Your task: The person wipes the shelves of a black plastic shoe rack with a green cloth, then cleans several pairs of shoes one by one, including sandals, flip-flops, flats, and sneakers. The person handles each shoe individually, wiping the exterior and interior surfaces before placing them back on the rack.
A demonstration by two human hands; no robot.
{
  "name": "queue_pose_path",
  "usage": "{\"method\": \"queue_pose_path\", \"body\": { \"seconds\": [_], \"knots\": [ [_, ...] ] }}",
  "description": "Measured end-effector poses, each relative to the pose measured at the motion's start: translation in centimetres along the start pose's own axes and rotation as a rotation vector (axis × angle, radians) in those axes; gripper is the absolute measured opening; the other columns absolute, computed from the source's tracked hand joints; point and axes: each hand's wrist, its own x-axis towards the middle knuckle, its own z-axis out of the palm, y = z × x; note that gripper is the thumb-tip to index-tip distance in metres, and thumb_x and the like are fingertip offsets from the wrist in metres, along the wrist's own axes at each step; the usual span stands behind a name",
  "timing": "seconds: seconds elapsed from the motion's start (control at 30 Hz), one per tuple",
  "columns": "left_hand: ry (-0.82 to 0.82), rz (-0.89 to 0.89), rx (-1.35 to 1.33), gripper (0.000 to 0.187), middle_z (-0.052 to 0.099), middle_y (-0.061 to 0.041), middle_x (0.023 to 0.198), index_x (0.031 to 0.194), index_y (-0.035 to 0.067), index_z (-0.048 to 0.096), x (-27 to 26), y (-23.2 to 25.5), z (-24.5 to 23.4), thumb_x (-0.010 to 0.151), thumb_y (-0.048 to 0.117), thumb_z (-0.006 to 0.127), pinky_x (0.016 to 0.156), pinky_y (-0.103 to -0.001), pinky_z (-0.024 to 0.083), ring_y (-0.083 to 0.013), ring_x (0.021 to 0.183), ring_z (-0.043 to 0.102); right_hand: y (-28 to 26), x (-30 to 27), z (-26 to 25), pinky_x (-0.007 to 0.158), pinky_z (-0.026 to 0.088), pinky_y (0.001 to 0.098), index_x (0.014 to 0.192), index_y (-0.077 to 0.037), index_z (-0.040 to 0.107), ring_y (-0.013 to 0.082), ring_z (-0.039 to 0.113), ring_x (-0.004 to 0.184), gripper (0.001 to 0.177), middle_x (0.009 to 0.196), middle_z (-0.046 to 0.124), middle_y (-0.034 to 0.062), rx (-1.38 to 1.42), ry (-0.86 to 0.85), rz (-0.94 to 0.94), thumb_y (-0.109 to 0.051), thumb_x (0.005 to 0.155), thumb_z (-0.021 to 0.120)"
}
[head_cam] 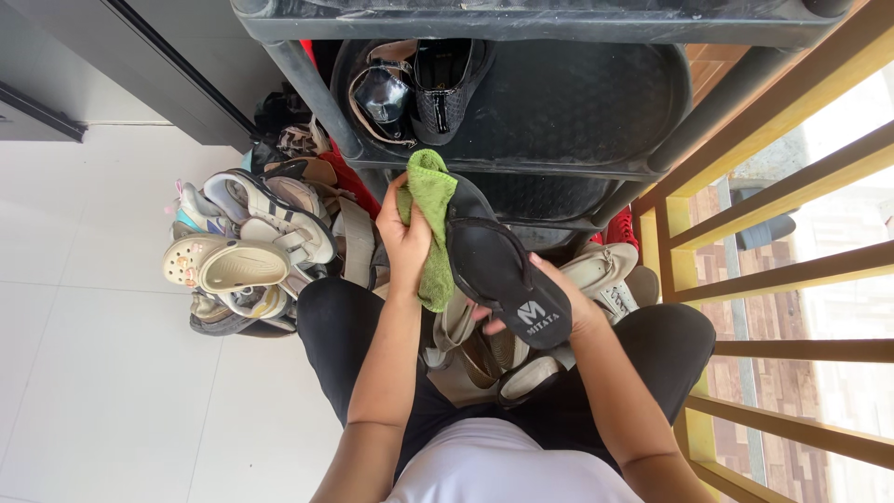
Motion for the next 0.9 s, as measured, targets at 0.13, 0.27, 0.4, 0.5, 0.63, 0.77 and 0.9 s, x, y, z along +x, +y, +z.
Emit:
{"method": "queue_pose_path", "body": {
  "seconds": [0.13, 0.27, 0.4, 0.5, 0.63, 0.77, 0.9],
  "knots": [
    [0.003, 0.106, 0.133, 0.028, 0.074, -0.008, 0.109, 0.131, -0.006, 0.06, 0.5, -0.5, -1.4, 0.106, 0.005, 0.051, 0.092, -0.026, 0.055, -0.0124, 0.1, 0.07, -0.1, -0.3, 0.5, 0.086, 0.06, 0.0571, 0.15, 0.003, 0.043, 0.0402, 0.067, 0.116, 0.088, 0.133, 0.061, 0.0297, -0.047, -0.163, 0.024, -0.065, 0.096, 0.058],
    [0.1, 0.031, 0.023, 0.027, 0.072, -0.006, 0.106, 0.129, -0.005, 0.062, 0.3, -0.2, -1.4, 0.112, 0.012, 0.051, 0.086, -0.026, 0.054, -0.0112, 0.094, 0.067, 0.6, -0.7, -0.8, 0.096, 0.056, 0.0426, 0.154, 0.006, 0.042, 0.026, 0.065, 0.117, 0.082, 0.136, 0.061, 0.0209, -0.294, 0.098, -0.108, -0.052, 0.1, 0.061],
    [0.257, -0.006, -0.16, 0.032, 0.07, -0.004, 0.109, 0.129, -0.005, 0.062, -0.8, 1.1, 0.9, 0.114, 0.02, 0.05, 0.087, -0.027, 0.052, -0.011, 0.095, 0.064, 3.3, 0.6, -0.6, 0.097, 0.053, 0.0316, 0.154, 0.003, 0.04, 0.0163, 0.063, 0.115, 0.076, 0.134, 0.062, 0.0128, -0.392, 0.27, -0.247, -0.047, 0.1, 0.061],
    [0.172, -0.077, -0.191, 0.035, 0.069, -0.005, 0.113, 0.132, -0.005, 0.061, -1.4, 2.5, 2.1, 0.114, 0.023, 0.051, 0.092, -0.028, 0.051, -0.0118, 0.1, 0.063, 4.2, 1.7, 0.8, 0.099, 0.051, 0.0318, 0.158, 0.003, 0.042, 0.0166, 0.061, 0.118, 0.074, 0.137, 0.061, 0.0125, -0.375, 0.247, -0.424, -0.047, 0.106, 0.057],
    [0.043, -0.205, -0.007, 0.042, 0.073, -0.008, 0.117, 0.138, -0.002, 0.058, -1.8, 3.2, 3.5, 0.108, 0.027, 0.055, 0.095, -0.027, 0.054, -0.0145, 0.104, 0.068, 2.4, 2.4, 2.0, 0.103, 0.053, 0.0377, 0.149, -0.002, 0.044, 0.0226, 0.064, 0.12, 0.069, 0.136, 0.061, 0.0127, -0.223, 0.359, -0.545, -0.053, 0.103, 0.051],
    [-0.258, -0.178, 0.112, 0.045, 0.074, -0.009, 0.121, 0.138, -0.001, 0.061, -1.9, 1.7, 3.9, 0.107, 0.032, 0.059, 0.099, -0.029, 0.054, -0.0164, 0.111, 0.07, -3.2, 2.8, 1.4, 0.101, 0.053, 0.044, 0.147, -0.011, 0.046, 0.0251, 0.061, 0.121, 0.075, 0.134, 0.06, 0.0102, -0.24, 0.707, -0.579, -0.066, 0.096, 0.041],
    [-0.164, -0.35, 0.007, 0.042, 0.073, -0.009, 0.118, 0.135, -0.001, 0.063, -1.4, -0.5, 2.0, 0.104, 0.026, 0.062, 0.095, -0.03, 0.054, -0.0161, 0.105, 0.069, -10.9, 5.0, -0.7, 0.105, 0.051, 0.0594, 0.142, 0.002, 0.047, 0.0383, 0.061, 0.119, 0.069, 0.13, 0.059, 0.0205, -0.372, 0.536, -0.514, -0.044, 0.096, 0.068]
  ]
}}
